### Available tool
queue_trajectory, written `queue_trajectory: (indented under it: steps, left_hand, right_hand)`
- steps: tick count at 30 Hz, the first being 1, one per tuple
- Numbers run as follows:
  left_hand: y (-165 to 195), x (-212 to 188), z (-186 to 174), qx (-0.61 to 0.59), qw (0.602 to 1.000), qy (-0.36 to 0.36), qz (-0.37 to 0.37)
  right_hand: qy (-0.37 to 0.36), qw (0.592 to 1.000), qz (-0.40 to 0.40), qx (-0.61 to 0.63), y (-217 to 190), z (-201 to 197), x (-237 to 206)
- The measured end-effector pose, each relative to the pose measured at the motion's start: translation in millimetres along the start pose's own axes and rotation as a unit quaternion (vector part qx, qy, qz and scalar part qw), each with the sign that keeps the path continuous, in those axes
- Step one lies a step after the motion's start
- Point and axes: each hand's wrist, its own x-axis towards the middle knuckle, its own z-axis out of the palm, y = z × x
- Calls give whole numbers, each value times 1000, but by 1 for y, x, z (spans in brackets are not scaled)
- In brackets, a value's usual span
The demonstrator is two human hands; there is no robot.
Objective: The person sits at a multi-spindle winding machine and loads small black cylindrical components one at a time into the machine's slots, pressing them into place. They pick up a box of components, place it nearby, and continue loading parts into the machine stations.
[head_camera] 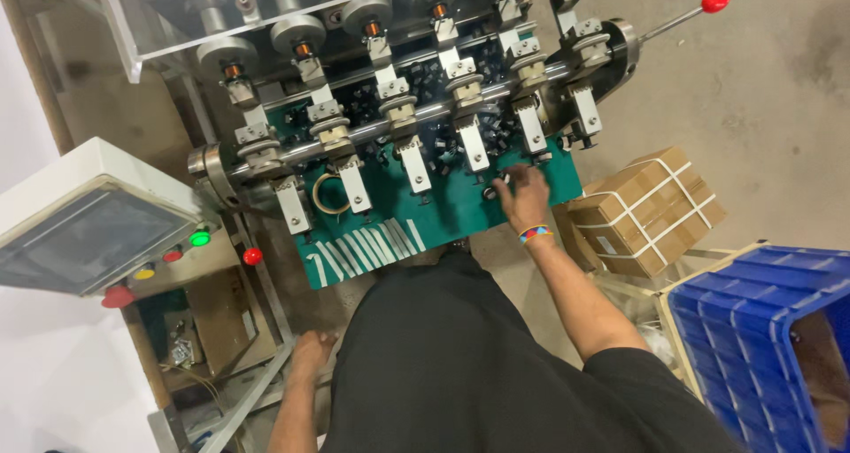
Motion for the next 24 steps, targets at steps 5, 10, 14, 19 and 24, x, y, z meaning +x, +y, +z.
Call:
queue_trajectory:
  steps: [5,10,14,19,24]
  left_hand:
    - [2,-10,15,-64,995,74,5]
    - [37,-15,30,-165,984,48,-53]
    - [79,-26,40,-269,959,81,-24]
    - [115,-36,56,-328,936,126,13]
    - [117,-62,98,-257,955,135,-52]
  right_hand:
    - [103,993,30,-58,85,-30,43]
    - [28,989,133,63,113,-23,68]
    - [-14,996,61,66,102,-2,53]
    - [21,998,-14,60,54,17,17]
    - [-38,985,-161,56,37,21,13]
